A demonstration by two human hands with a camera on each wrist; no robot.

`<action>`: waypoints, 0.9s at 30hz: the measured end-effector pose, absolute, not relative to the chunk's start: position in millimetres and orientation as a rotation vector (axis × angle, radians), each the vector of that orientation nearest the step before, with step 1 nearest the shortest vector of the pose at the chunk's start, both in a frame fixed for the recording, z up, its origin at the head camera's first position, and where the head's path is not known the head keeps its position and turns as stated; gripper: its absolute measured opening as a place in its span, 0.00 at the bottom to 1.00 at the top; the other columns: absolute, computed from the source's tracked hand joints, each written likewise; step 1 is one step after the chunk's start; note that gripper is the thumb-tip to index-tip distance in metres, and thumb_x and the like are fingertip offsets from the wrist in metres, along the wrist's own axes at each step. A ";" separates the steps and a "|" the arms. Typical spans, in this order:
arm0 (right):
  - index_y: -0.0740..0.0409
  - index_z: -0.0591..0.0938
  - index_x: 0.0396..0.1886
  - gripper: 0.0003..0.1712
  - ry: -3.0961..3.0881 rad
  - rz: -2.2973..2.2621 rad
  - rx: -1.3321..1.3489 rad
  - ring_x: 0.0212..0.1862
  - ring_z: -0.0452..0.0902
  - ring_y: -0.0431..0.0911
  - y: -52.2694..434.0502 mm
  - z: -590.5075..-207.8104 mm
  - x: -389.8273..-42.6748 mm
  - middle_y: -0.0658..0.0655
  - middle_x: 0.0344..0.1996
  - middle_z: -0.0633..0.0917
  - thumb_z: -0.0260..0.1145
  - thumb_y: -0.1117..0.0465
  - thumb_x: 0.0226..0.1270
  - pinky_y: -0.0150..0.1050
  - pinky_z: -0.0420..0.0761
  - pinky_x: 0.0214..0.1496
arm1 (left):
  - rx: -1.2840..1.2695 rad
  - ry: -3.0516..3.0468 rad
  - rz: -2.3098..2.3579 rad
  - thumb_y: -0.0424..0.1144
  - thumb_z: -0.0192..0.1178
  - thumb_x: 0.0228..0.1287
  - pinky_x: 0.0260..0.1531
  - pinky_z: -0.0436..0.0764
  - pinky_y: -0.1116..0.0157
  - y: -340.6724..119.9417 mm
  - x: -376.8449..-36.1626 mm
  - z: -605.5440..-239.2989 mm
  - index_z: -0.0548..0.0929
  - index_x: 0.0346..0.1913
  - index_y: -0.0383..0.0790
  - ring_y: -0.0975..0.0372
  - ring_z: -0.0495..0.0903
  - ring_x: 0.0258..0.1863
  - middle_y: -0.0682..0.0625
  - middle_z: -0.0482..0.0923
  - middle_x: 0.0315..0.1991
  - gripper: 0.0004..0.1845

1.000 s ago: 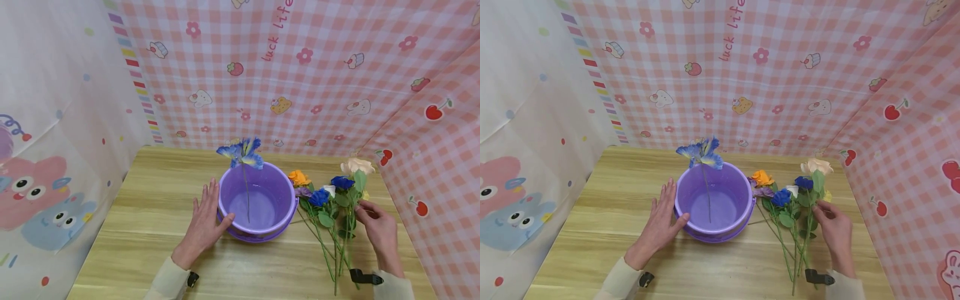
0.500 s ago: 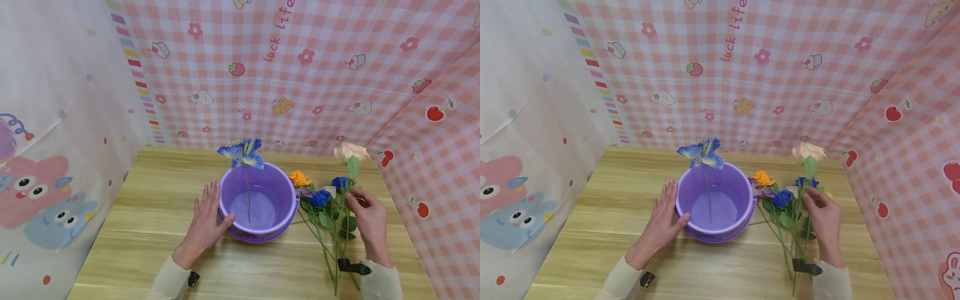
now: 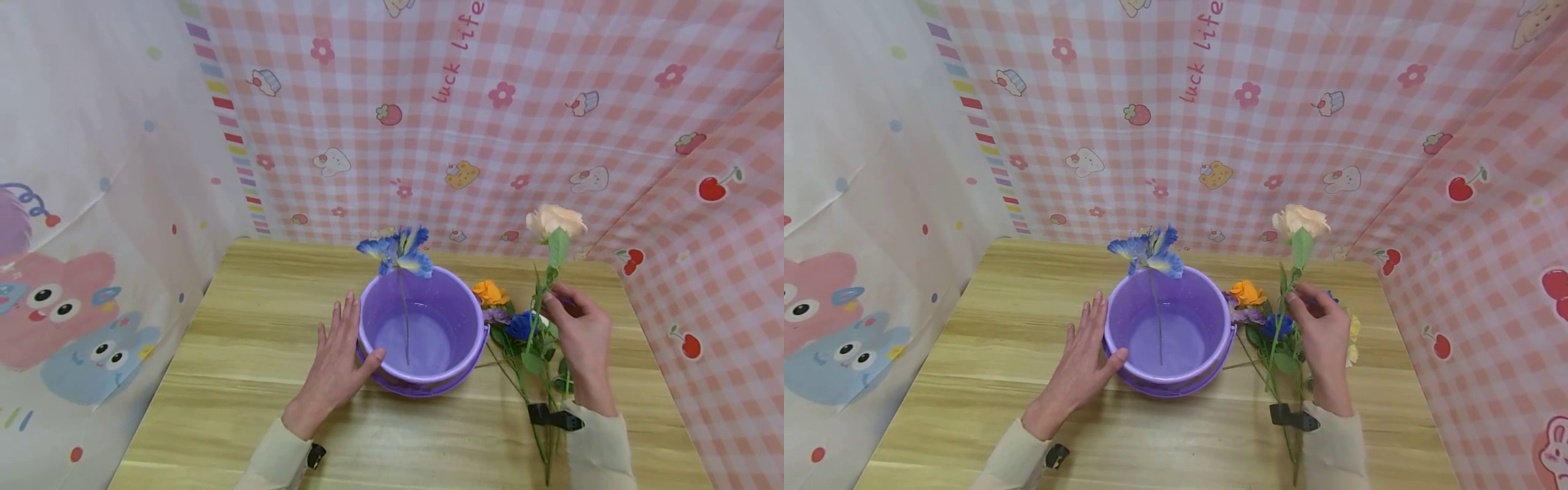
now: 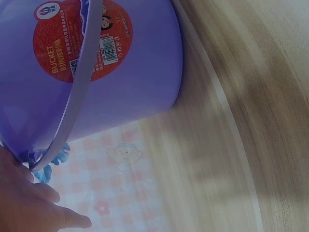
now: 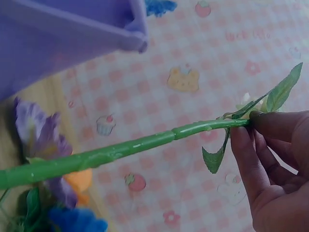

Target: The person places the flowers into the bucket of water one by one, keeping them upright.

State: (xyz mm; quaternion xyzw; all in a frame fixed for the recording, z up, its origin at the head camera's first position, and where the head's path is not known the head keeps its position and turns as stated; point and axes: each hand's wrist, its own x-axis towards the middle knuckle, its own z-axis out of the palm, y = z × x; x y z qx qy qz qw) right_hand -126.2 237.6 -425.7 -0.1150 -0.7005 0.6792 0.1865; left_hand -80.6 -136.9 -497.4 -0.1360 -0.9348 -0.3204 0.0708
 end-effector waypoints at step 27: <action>0.70 0.87 0.53 0.14 -2.063 1.768 -0.061 0.36 0.87 0.41 190.0 -384.9 -132.1 0.47 0.36 0.88 0.69 0.72 0.69 0.31 0.87 0.41 | -0.405 -2.807 -0.960 0.70 0.46 0.72 0.72 0.43 0.30 -135.9 -81.1 -497.5 0.43 0.84 0.38 0.46 0.39 0.82 0.44 0.36 0.85 0.53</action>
